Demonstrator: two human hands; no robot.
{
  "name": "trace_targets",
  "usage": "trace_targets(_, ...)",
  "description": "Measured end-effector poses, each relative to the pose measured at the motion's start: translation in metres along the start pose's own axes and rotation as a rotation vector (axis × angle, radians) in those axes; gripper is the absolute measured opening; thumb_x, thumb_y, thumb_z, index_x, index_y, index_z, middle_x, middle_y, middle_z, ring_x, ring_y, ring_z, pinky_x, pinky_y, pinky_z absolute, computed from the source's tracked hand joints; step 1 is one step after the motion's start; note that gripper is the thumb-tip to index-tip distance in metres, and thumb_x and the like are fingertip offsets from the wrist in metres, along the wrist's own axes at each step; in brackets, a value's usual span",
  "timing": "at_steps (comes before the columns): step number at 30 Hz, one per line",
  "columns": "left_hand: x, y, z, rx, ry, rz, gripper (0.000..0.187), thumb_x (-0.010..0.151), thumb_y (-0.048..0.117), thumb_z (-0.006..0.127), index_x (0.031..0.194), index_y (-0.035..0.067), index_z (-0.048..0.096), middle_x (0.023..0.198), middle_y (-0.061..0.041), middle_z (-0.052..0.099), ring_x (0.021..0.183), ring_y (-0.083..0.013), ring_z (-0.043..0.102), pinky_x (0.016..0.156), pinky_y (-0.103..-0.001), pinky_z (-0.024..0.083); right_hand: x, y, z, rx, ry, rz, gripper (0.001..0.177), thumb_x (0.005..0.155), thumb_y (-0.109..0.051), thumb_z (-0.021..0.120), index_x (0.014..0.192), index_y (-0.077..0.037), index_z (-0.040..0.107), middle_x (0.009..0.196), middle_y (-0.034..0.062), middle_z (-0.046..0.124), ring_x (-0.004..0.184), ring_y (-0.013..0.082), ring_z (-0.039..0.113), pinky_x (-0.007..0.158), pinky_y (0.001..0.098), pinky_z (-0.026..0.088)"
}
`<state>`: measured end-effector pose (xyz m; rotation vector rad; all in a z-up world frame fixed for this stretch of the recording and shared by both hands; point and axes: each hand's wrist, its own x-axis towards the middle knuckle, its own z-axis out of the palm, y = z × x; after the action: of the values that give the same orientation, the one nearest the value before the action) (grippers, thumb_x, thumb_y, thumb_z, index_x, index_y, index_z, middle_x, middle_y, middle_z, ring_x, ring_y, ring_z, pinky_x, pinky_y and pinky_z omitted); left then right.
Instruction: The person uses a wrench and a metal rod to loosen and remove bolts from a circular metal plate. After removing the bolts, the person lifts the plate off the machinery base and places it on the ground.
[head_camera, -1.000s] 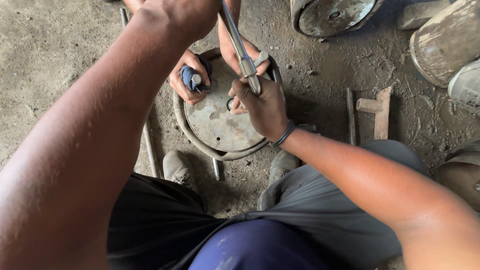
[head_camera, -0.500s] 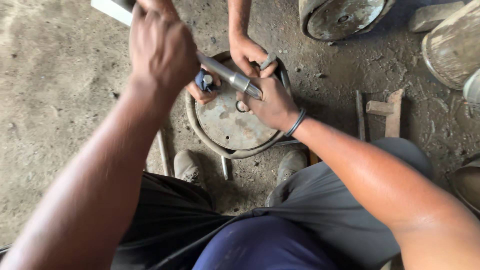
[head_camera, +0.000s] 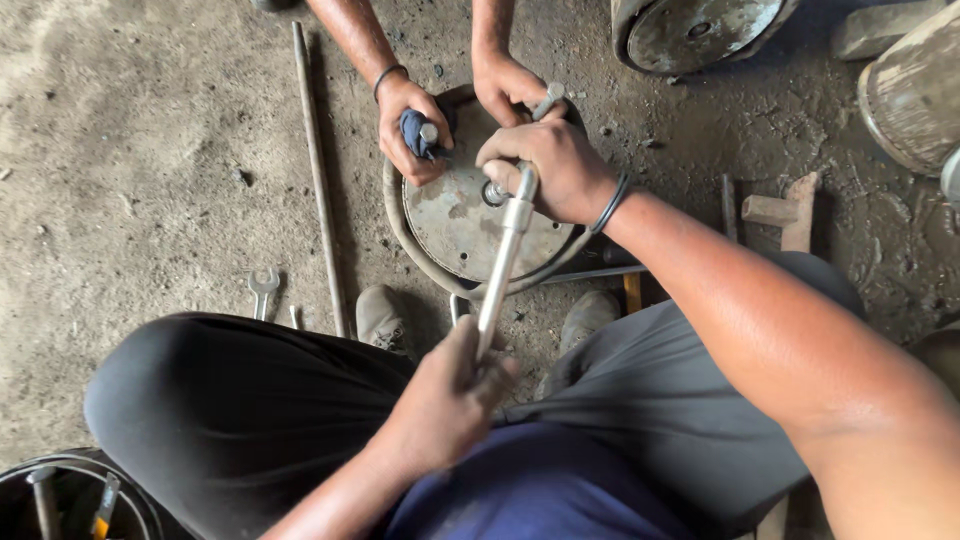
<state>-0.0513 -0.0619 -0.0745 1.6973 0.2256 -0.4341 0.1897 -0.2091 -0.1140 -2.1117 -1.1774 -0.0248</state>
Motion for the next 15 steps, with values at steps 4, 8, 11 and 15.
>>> trace_targets(4, -0.013, 0.010, -0.017, 0.109, 0.004, -0.107, 0.008, 0.094, 0.012, 0.060, 0.096, 0.005, 0.058, 0.064, -0.003, 0.057, 0.057, -0.0142, 0.055, 0.053, -0.033, 0.047, -0.004, -0.013, -0.009, 0.083, -0.029, -0.075, 0.011, 0.096, -0.017, 0.074, 0.098, -0.006, 0.077, 0.078, 0.0059, 0.074, 0.071, 0.0180, 0.071, 0.070, 0.0352, 0.054)
trace_targets(8, -0.007, 0.030, -0.032, -0.031, -0.131, -0.261, 0.009, 0.093, 0.013, 0.061, 0.093, 0.004, 0.057, 0.064, -0.005, 0.058, 0.054, -0.0173, 0.053, 0.050, -0.035, 0.045, 0.001, -0.020, -0.026, 0.134, -0.017, -0.141, 0.011, 0.100, -0.017, 0.073, 0.102, -0.007, 0.077, 0.083, 0.0043, 0.076, 0.075, 0.0154, 0.072, 0.068, 0.0318, 0.055)
trace_targets(11, -0.004, 0.041, -0.046, 0.151, -0.135, -0.062, 0.012, 0.092, 0.018, 0.066, 0.093, 0.007, 0.060, 0.064, -0.006, 0.063, 0.057, -0.0161, 0.059, 0.051, -0.034, 0.051, 0.004, -0.019, -0.044, 0.169, -0.008, -0.135, 0.012, 0.101, -0.015, 0.073, 0.106, -0.005, 0.077, 0.089, 0.0052, 0.076, 0.079, 0.0142, 0.074, 0.069, 0.0288, 0.058)
trace_targets(15, 0.035, 0.060, -0.103, 1.031, 0.114, 0.181, 0.025, 0.094, 0.035, 0.068, 0.096, 0.009, 0.066, 0.063, -0.007, 0.064, 0.049, -0.0209, 0.058, 0.046, -0.040, 0.050, 0.008, -0.011, -0.035, 0.323, -0.041, 0.208, 0.011, 0.101, -0.014, 0.070, 0.102, -0.007, 0.079, 0.083, 0.0047, 0.076, 0.066, 0.0117, 0.069, 0.055, 0.0253, 0.056)
